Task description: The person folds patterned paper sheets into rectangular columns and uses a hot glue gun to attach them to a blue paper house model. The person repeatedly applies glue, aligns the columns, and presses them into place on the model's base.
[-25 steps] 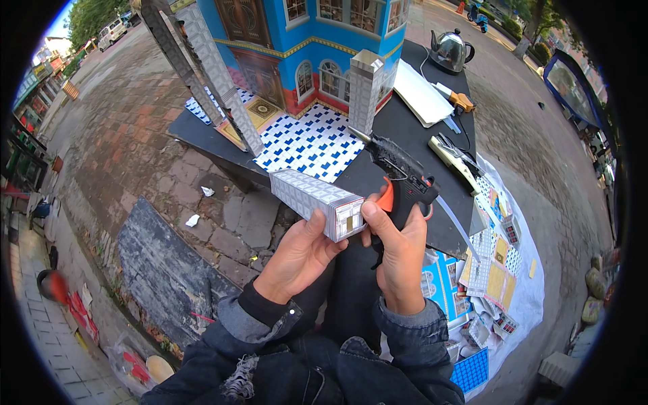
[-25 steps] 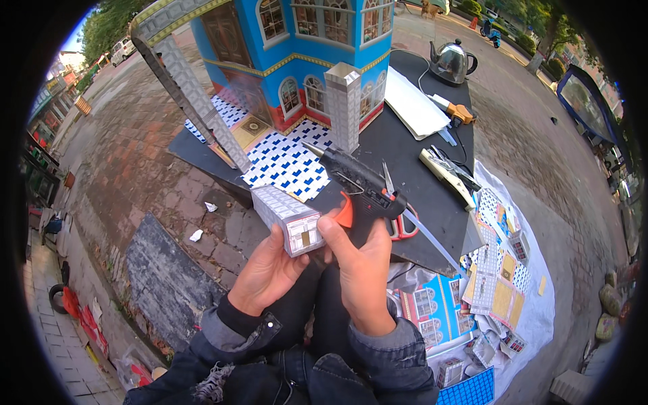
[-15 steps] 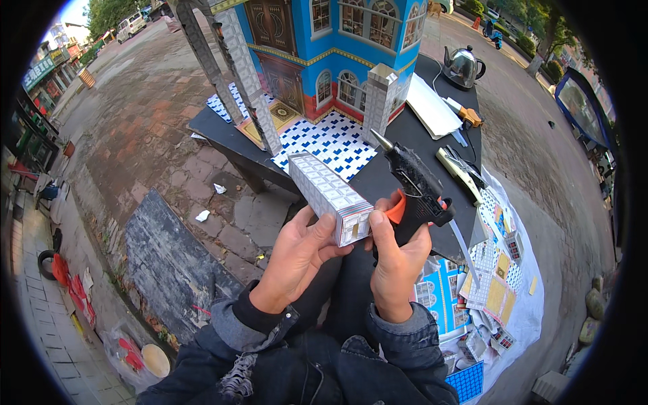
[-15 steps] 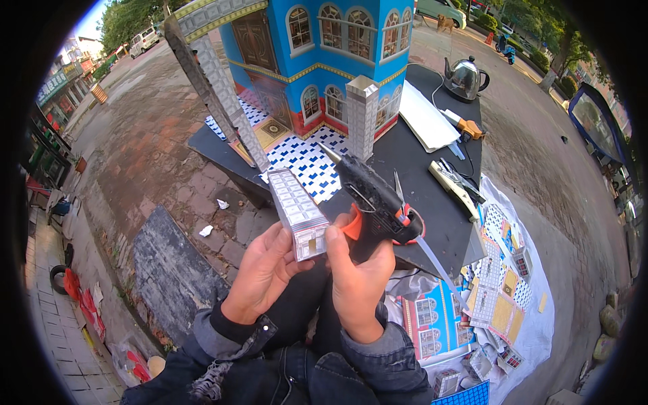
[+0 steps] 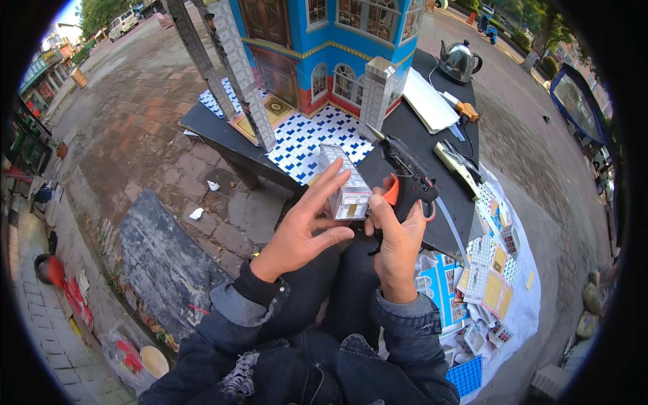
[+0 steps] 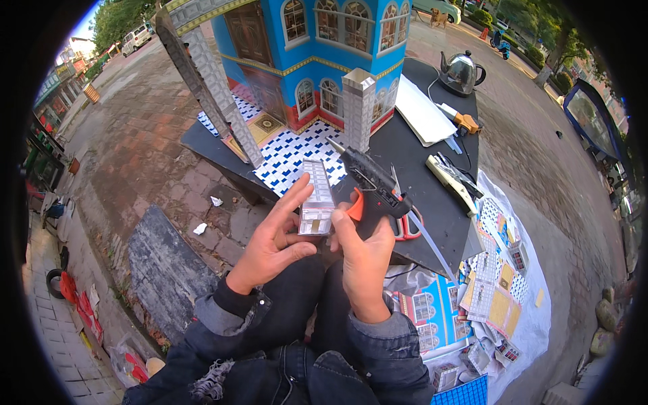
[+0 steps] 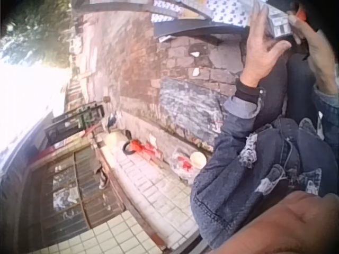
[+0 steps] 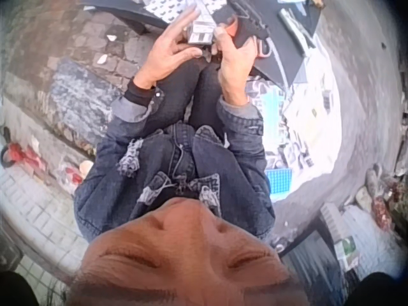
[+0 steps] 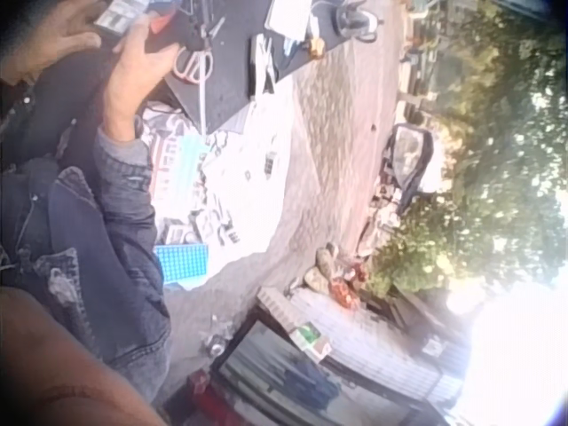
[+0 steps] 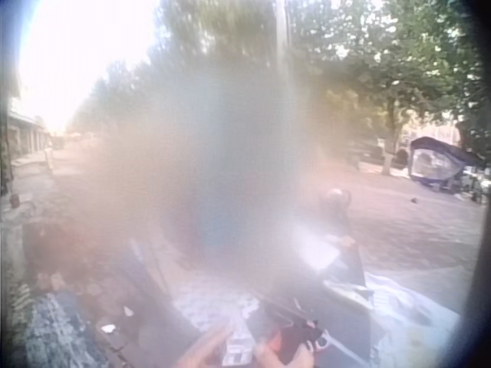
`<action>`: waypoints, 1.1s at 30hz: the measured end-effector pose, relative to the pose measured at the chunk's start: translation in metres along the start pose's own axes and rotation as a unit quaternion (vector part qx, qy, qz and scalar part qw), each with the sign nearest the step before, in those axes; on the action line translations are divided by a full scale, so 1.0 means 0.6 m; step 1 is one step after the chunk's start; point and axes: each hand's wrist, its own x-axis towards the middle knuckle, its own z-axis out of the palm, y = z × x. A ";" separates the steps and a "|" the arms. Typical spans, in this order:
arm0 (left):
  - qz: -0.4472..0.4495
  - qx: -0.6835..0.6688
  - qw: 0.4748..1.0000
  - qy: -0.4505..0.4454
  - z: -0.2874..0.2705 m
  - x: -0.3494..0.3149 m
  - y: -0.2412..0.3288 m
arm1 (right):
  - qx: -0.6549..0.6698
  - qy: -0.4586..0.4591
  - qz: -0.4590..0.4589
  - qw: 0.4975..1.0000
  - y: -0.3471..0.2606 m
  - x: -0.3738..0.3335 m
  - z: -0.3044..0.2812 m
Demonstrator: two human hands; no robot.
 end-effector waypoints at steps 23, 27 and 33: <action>0.040 -0.129 0.975 0.174 0.038 0.047 0.028 | -0.313 -0.051 -0.129 0.939 -0.016 -0.091 -0.068; 0.051 -0.109 0.978 0.172 0.038 0.046 0.019 | -0.398 -0.072 -0.164 0.900 -0.015 -0.088 -0.070; 0.055 -0.068 0.978 0.190 0.037 0.046 0.013 | -0.409 -0.075 -0.173 0.893 -0.011 -0.091 -0.074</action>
